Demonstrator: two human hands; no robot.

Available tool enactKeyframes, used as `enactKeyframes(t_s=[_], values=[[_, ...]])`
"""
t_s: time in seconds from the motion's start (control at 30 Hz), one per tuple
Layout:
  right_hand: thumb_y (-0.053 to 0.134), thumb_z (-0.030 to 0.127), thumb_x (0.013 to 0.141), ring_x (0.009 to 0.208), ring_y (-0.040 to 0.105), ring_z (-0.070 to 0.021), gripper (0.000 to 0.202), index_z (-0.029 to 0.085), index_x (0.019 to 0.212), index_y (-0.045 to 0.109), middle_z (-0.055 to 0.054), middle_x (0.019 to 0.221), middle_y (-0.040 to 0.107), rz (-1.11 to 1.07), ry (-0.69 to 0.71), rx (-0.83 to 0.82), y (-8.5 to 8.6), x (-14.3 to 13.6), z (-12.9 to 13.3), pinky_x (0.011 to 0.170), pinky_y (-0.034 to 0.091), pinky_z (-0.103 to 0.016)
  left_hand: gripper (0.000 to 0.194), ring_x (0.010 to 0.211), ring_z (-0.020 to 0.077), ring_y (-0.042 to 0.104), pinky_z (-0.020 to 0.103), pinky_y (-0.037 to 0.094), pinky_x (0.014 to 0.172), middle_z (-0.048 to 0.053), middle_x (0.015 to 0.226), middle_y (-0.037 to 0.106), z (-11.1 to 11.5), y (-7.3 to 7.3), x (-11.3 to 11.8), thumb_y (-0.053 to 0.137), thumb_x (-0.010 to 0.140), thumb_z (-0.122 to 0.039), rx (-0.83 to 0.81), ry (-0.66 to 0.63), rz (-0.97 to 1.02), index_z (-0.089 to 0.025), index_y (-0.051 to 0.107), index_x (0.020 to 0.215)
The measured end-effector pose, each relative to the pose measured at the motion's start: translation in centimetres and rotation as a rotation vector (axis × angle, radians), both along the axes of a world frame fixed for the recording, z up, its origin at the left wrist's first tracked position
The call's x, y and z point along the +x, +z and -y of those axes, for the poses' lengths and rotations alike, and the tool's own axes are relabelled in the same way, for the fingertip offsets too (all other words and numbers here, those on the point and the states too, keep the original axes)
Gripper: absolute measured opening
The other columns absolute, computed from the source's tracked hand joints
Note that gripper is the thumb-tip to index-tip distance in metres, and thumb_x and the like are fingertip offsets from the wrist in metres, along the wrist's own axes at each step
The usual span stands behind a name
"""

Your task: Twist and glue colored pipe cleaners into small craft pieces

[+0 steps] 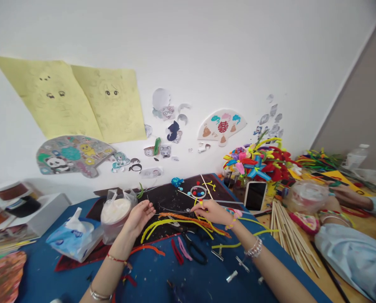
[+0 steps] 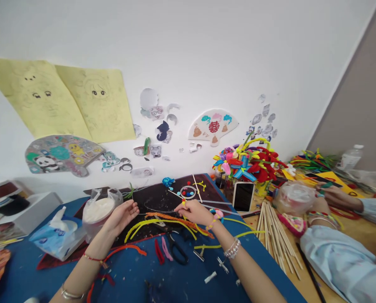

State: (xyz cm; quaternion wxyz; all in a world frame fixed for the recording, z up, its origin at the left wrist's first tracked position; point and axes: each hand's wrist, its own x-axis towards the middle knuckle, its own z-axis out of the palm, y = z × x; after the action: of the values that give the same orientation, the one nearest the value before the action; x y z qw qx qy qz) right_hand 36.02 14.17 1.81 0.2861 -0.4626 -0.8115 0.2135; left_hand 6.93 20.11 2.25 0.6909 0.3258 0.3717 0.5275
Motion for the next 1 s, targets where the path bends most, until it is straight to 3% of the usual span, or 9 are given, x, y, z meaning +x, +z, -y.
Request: enactKeyframes(t_s=[0.13, 0.23, 0.37, 0.5, 0.6, 0.7, 0.77, 0.9, 1.0], values=[[0.047, 0.029, 0.086, 0.071, 0.062, -0.014, 0.028, 0.014, 0.098, 0.067, -0.005, 0.081, 0.069, -0.18, -0.066, -0.034, -0.3, 0.0, -0.5, 0.065, 0.048, -0.026, 0.016, 0.047, 0.0064, 0.051, 0.017, 0.048, 0.048, -0.001, 0.061, 0.052, 0.1, -0.3, 0.6, 0.052, 0.082, -0.004, -0.027, 0.021, -0.003, -0.014, 0.047, 0.07], [0.045, 0.033, 0.086, 0.067, 0.062, -0.0138, 0.03, 0.012, 0.097, 0.063, -0.006, 0.077, 0.068, -0.309, -0.113, -0.055, -0.3, 0.0, -0.8, 0.065, 0.05, -0.027, 0.019, 0.038, 0.0025, 0.035, 0.012, 0.029, 0.033, -0.006, 0.057, 0.043, 0.0, -0.8, 0.9, 0.05, 0.084, -0.008, -0.04, 0.038, -0.042, -0.015, 0.043, 0.068], [0.043, 0.036, 0.086, 0.061, 0.059, -0.0126, 0.031, 0.011, 0.097, 0.059, -0.006, 0.074, 0.065, -0.414, -0.188, -0.036, -0.3, -0.1, -1.0, 0.06, 0.05, -0.027, 0.023, 0.036, 0.0021, 0.022, 0.014, 0.018, 0.032, -0.009, 0.054, 0.034, -0.4, -1.9, 1.1, 0.048, 0.087, -0.014, -0.032, 0.04, -0.159, -0.015, 0.041, 0.066], [0.044, 0.033, 0.086, 0.062, 0.058, -0.0124, 0.027, 0.013, 0.097, 0.059, -0.004, 0.074, 0.063, -0.422, -0.229, 0.01, -0.1, -0.8, -0.6, 0.06, 0.048, -0.026, 0.007, 0.039, 0.0051, 0.034, 0.017, 0.025, 0.036, -0.006, 0.06, 0.045, -0.8, -3.2, 1.2, 0.053, 0.079, -0.008, 0.025, 0.086, -0.332, -0.014, 0.051, 0.08], [0.045, 0.03, 0.086, 0.063, 0.057, -0.0126, 0.025, 0.015, 0.097, 0.061, -0.003, 0.075, 0.063, -0.372, -0.236, 0.056, 0.4, -1.6, 0.2, 0.059, 0.045, -0.025, 0.023, 0.067, 0.0137, 0.056, 0.021, 0.042, 0.054, 0.002, 0.08, 0.056, -1.0, -3.4, 1.4, 0.059, 0.069, -0.003, 0.142, 0.182, -0.444, -0.017, 0.056, 0.086], [0.048, 0.029, 0.086, 0.065, 0.055, -0.0133, 0.022, 0.017, 0.096, 0.064, -0.002, 0.073, 0.062, -0.303, -0.258, 0.116, 1.2, -2.3, 1.3, 0.063, 0.042, -0.026, 0.019, 0.107, 0.0222, 0.051, 0.026, 0.043, 0.084, 0.007, 0.103, 0.058, -0.6, -2.7, 1.7, 0.062, 0.069, -0.01, 0.264, 0.189, -0.489, -0.02, 0.061, 0.086], [0.048, 0.026, 0.087, 0.069, 0.055, -0.014, 0.021, 0.018, 0.095, 0.065, -0.003, 0.078, 0.063, -0.237, -0.245, 0.181, 1.6, -2.7, 1.9, 0.068, 0.042, -0.027, 0.013, 0.116, 0.0232, 0.045, 0.028, 0.036, 0.095, 0.006, 0.107, 0.059, 0.0, -1.9, 2.1, 0.061, 0.073, -0.018, 0.306, 0.13, -0.474, -0.02, 0.063, 0.086], [0.044, 0.021, 0.09, 0.084, 0.057, -0.0157, 0.022, 0.019, 0.1, 0.064, -0.005, 0.091, 0.065, -0.097, -0.12, 0.36, 1.8, -3.3, 2.5, 0.079, 0.042, -0.029, 0.023, 0.102, 0.0257, 0.056, 0.037, 0.041, 0.093, 0.01, 0.094, 0.065, 1.2, -0.6, 2.4, 0.053, 0.081, -0.03, 0.248, -0.058, -0.305, -0.015, 0.064, 0.094], [0.043, 0.021, 0.091, 0.088, 0.056, -0.017, 0.024, 0.019, 0.102, 0.064, -0.006, 0.09, 0.065, -0.019, -0.058, 0.41, 1.5, -3.4, 2.6, 0.083, 0.042, -0.031, 0.033, 0.088, 0.0274, 0.062, 0.045, 0.048, 0.084, 0.015, 0.09, 0.065, 1.2, 0.3, 1.7, 0.045, 0.081, -0.028, 0.161, -0.164, -0.079, -0.008, 0.06, 0.103]])
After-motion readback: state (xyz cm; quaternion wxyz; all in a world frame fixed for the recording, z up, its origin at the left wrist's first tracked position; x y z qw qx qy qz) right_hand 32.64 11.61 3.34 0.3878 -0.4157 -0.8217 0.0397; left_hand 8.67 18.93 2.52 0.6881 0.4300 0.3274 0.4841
